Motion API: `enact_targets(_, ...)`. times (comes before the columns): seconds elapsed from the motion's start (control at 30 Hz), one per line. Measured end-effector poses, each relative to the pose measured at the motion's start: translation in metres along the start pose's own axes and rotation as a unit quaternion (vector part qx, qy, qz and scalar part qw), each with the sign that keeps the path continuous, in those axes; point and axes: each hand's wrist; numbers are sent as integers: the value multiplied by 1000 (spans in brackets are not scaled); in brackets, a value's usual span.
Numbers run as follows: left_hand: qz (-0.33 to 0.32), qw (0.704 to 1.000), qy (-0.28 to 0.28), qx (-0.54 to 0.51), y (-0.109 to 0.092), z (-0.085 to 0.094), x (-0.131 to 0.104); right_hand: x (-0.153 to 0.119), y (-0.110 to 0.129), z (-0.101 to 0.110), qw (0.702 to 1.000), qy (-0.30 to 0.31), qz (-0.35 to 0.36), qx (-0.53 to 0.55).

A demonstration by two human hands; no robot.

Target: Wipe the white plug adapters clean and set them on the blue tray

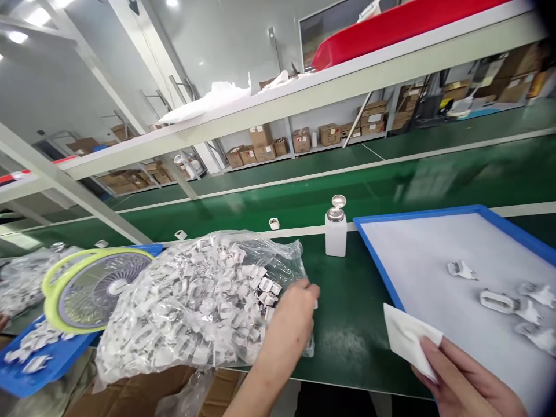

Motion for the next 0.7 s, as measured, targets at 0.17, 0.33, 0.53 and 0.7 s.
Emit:
enact_targets(0.17,-178,975,130,-9,-35,-24,15,-13,23,-16,996,41,-76,-35)
enact_targets(0.33,-209,963,166,-46,-30,-35,19,-22,20,-22,994,46,-13,-94)
enact_targets(0.53,24,962,-61,-267,-29,-74,-4,-22,14,-20,967,37,119,-221)
enact_targets(0.7,36,957,-81,-276,-30,-97,-4,-28,19,-26,946,18,163,-281)
Point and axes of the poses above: each hand's wrist, its own x-axis towards the middle knuckle, its own z-axis out of the back of the hand, y = z × x, and after that the axes turned 8 degrees about -x, right-handed
